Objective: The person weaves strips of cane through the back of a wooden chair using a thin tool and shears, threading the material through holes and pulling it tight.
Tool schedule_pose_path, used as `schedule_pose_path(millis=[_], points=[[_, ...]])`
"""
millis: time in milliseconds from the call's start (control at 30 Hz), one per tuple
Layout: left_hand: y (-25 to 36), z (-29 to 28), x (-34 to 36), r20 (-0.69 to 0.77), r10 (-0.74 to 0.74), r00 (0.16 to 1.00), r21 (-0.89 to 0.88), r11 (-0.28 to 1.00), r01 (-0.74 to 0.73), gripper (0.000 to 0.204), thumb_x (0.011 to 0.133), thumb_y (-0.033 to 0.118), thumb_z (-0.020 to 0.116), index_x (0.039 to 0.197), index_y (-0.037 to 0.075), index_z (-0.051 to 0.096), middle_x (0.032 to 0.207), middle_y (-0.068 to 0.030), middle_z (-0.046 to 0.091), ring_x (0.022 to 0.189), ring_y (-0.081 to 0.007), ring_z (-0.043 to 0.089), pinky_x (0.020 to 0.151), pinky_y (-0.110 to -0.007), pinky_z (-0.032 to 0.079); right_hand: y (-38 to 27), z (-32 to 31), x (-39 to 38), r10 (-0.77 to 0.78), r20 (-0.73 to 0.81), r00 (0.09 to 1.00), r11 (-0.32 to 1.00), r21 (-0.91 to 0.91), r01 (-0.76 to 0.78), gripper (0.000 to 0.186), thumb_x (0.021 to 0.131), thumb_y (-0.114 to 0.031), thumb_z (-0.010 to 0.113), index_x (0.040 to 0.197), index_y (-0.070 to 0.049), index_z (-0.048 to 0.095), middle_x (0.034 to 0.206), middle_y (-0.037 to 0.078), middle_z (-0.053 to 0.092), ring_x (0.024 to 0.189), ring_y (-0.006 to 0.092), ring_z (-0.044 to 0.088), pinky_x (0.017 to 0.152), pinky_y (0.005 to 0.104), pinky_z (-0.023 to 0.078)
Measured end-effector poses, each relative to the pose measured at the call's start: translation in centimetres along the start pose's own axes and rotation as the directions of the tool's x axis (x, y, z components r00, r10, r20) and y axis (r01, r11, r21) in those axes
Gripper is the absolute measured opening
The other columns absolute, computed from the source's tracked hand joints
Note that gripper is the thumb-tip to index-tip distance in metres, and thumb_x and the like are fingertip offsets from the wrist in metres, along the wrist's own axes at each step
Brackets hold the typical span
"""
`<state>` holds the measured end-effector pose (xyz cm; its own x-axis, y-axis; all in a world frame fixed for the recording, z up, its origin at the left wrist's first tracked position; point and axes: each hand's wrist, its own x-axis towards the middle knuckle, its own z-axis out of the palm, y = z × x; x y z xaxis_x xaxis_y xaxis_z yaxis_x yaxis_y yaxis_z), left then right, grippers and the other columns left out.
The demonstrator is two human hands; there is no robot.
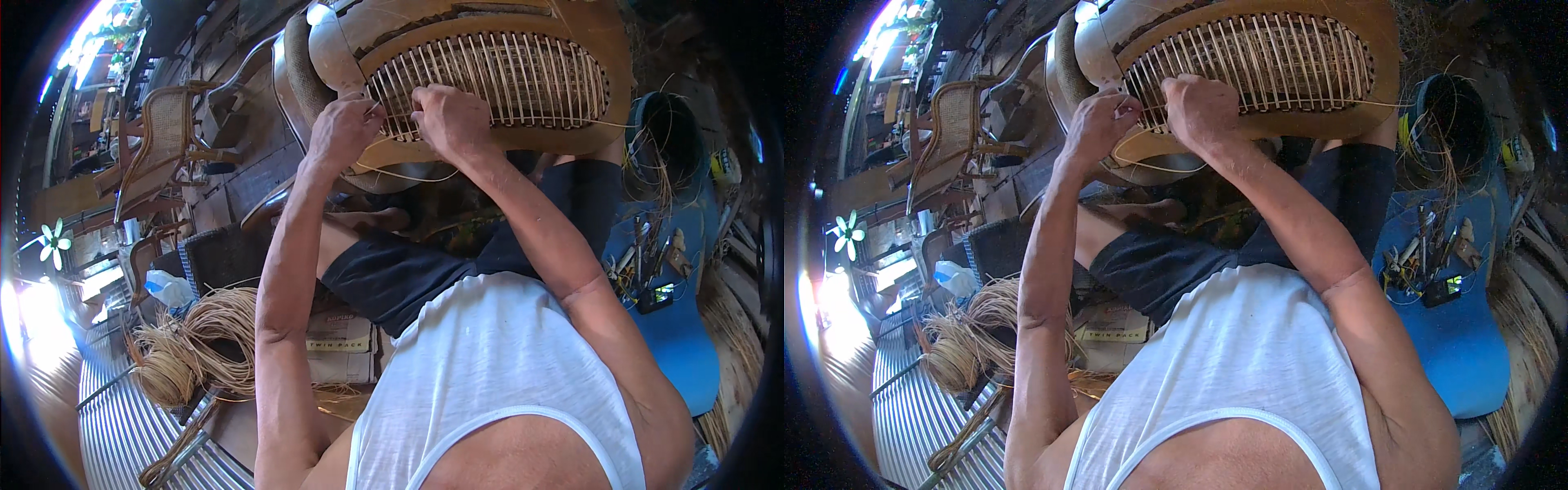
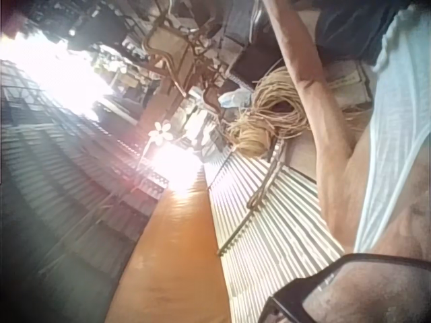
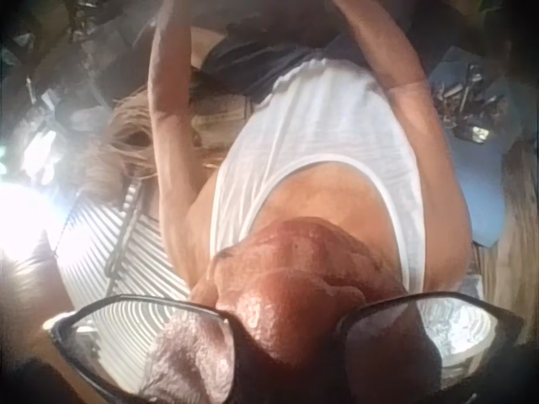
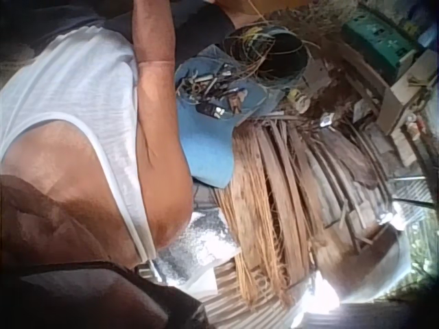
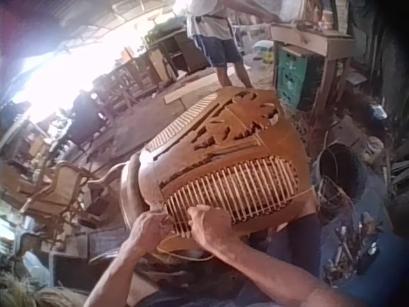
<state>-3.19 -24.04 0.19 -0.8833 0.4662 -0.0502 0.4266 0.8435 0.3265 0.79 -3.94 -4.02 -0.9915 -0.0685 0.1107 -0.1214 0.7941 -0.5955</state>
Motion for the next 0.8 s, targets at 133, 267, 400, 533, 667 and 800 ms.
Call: schedule_pose_path(millis=[133, 267, 400, 533, 667, 800], points=[[0.3, 0.7, 0.3, -0.035, 0.095, 0.995, 0.009, 0.996, -0.094, 0.023, 0.087, 0.023, 0.073, 0.094, 0.000, 0.074, 0.093, -0.0178, 0.067, 0.090, -0.0373, 0.068, 0.083, -0.047, 0.052, 0.3, -0.4, -0.1, -0.020, -0.008, 1.000, 1.000, 0.007, 0.020, 0.018, 0.090, -0.024, 0.076, 0.100, -0.010, 0.070, 0.095, 0.011, 0.073, 0.089, 0.0342, 0.073, 0.075, 0.0472, 0.058], [1.0, 0.5, -1.0, -0.041, -0.057, 0.998, 0.054, 0.997, 0.059, 0.025, 0.084, 0.024, 0.073, 0.091, -0.001, 0.072, 0.093, -0.0185, 0.069, 0.093, -0.0381, 0.068, 0.084, -0.047, 0.052, 0.7, -0.8, -0.2, -0.091, 0.037, 0.995, 0.995, 0.040, 0.089, 0.018, 0.092, -0.022, 0.075, 0.098, -0.007, 0.069, 0.094, 0.013, 0.071, 0.090, 0.0358, 0.071, 0.079, 0.0487, 0.056], [0.2, 0.3, -4.8, -0.050, -0.288, 0.956, 0.018, 0.957, 0.289, 0.029, 0.083, 0.028, 0.071, 0.094, 0.001, 0.074, 0.093, -0.0179, 0.071, 0.093, -0.0365, 0.069, 0.086, -0.043, 0.053, 0.7, -1.4, -0.7, -0.099, 0.149, 0.984, 0.991, 0.104, 0.084, 0.017, 0.093, -0.020, 0.073, 0.096, -0.005, 0.067, 0.092, 0.015, 0.069, 0.092, 0.0371, 0.069, 0.082, 0.0508, 0.053], [-4.8, 0.3, -10.2, -0.110, -0.407, 0.907, -0.014, 0.913, 0.408, 0.030, 0.083, 0.029, 0.069, 0.095, 0.003, 0.076, 0.096, -0.0172, 0.073, 0.093, -0.0339, 0.071, 0.087, -0.041, 0.054, 0.4, -2.1, -1.5, -0.110, 0.177, 0.978, 0.993, 0.051, 0.103, 0.017, 0.095, -0.021, 0.070, 0.098, -0.003, 0.069, 0.094, 0.016, 0.073, 0.091, 0.0360, 0.073, 0.081, 0.0503, 0.057], [-9.6, 0.5, -15.8, -0.108, -0.599, 0.793, 0.023, 0.796, 0.604, 0.027, 0.085, 0.027, 0.065, 0.095, 0.005, 0.078, 0.094, -0.0179, 0.073, 0.097, -0.0349, 0.069, 0.088, -0.043, 0.053, -0.2, -2.0, -1.5, -0.047, 0.231, 0.972, 0.998, 0.049, 0.036, 0.026, 0.097, -0.030, 0.071, 0.096, -0.005, 0.069, 0.089, 0.016, 0.073, 0.087, 0.0337, 0.073, 0.079, 0.0489, 0.057], [-8.9, 0.5, -16.0, -0.322, -0.579, 0.749, -0.088, 0.806, 0.585, 0.022, 0.088, 0.018, 0.065, 0.100, 0.004, 0.077, 0.101, -0.0189, 0.073, 0.098, -0.0333, 0.071, 0.086, -0.042, 0.055, -1.5, -2.2, -1.7, 0.055, 0.208, 0.976, 0.996, 0.056, -0.068, 0.032, 0.094, -0.039, 0.074, 0.091, -0.007, 0.070, 0.082, 0.014, 0.074, 0.079, 0.0322, 0.074, 0.072, 0.0490, 0.057]])
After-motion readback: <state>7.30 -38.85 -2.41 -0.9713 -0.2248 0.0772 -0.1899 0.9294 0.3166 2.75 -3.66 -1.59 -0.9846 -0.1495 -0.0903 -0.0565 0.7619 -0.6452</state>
